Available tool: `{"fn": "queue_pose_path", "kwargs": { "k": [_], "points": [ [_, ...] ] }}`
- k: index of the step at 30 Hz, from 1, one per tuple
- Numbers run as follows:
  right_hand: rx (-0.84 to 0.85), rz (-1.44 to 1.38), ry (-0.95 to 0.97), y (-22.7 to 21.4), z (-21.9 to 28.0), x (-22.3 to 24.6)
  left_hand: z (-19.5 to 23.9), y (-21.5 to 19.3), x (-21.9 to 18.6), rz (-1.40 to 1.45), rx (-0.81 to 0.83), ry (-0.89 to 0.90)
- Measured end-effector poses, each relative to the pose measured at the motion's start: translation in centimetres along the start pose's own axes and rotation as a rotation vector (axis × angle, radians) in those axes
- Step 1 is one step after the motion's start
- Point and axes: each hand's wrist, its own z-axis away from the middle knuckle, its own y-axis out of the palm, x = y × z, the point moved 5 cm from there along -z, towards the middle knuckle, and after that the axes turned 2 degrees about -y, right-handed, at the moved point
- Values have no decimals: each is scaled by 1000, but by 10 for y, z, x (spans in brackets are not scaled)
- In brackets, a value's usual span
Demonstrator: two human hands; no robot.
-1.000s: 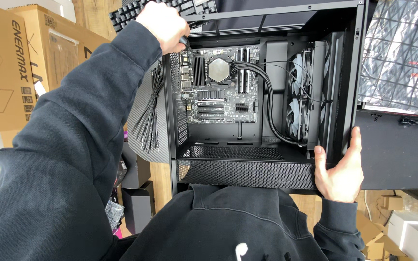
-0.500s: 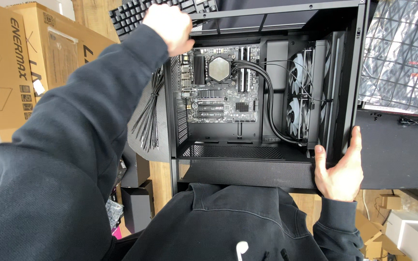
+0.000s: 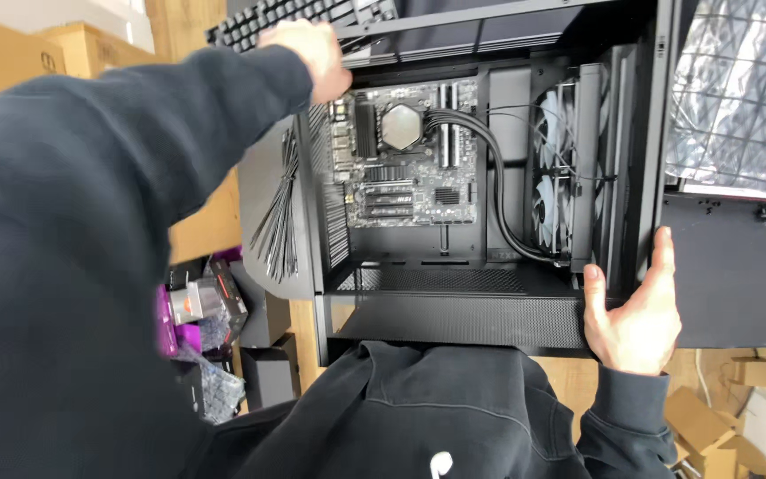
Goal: The person builds a desktop computer by installing components into a black case. They use a screwdriver to secure parts to the motherboard, manage cables, and point out specific internal locations.
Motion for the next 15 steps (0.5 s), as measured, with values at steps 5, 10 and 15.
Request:
{"fn": "queue_pose_path", "kwargs": {
  "k": [5,10,15],
  "points": [
    [25,-10,7,-1,1,-1,13,27,-28,-936,-433,893],
    [33,-20,44,-2,-1,1,12,-12,0,279,118,-286],
    [-8,9,-39,1,1,-5,1,24,-23,-818,40,539]
  ]
}}
